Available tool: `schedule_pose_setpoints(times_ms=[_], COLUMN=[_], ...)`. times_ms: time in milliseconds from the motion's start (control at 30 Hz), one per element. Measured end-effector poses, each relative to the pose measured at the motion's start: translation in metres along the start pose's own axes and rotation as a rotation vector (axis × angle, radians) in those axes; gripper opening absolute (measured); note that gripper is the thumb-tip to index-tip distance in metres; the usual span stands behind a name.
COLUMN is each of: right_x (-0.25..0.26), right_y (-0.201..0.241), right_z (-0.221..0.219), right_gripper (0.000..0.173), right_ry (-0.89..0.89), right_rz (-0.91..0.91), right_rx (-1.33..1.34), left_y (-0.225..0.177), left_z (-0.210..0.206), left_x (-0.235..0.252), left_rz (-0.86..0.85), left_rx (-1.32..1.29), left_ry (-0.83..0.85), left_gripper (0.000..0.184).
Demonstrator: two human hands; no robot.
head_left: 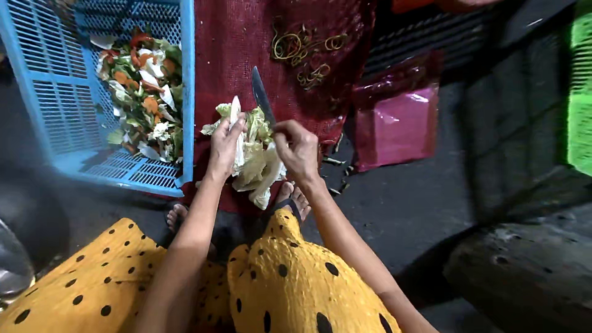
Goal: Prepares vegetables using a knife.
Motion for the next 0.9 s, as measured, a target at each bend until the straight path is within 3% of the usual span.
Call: schedule_pose_setpoints(times_ms=[67, 200, 300, 433, 600, 667, 767, 833, 900], right_x=[0.009, 0.020, 0.017, 0.011, -0.006, -0.016, -0.029, -0.039, -0.049], right_y=[-0.021, -0.019, -0.013, -0.004, -0.018, -0.024, -0.025, -0.029, -0.034], right_z=[-0.015, -0.041, -0.040, -0.033, -0.003, 0.016, 0.044, 0.049, 0.047], right_gripper=[0.030, 0.046, 0.044, 0.019, 0.025, 0.027, 0.048, 0.057, 0.053], right_ry=[-0.054, -0.011, 0.025, 0.102, 0.132, 0.068, -0.006, -0.041, -0.020], right_rz=[-0.169, -0.286, -0.320, -0.252, -0.242, -0.213, -0.238, -0.274, -0.327], right_rx=[-0.194, -0.320, -0.253, -0.163, 0.106, 0.123, 0.009, -0.017, 0.178], left_y=[0.004, 0.002, -0.006, -0.015, -0.026, -0.028, -0.027, -0.028, -0.030], left_z=[0.003, -0.006, -0.007, -0.008, -0.007, -0.010, -0.020, -0.029, -0.039], left_x=[-0.005, -0.011, -0.014, -0.018, -0.027, -0.031, -0.033, -0.035, -0.037], left_rz=[0.044, 0.079, 0.107, 0.132, 0.235, 0.243, 0.235, 0.179, 0.137], left_rx=[-0.049, -0.217, -0.324, -0.434, -0.595, -0.591, -0.462, -0.372, -0.348], left_ry=[0.015, 0.125, 0.203, 0.244, 0.446, 0.481, 0.489, 0.502, 0.473], left_gripper=[0.033, 0.033, 0.031, 0.030, 0.048, 0.063, 0.074, 0.072, 0.059])
Point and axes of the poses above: each hand's wrist, its own x-axis towards the middle knuckle, its own z-axis out of the back of the hand, y = z × x, the point moved 3 cm from there along x, towards the middle knuckle, and after that the axes turned 11 degrees about -x, right-handed, at the moved point
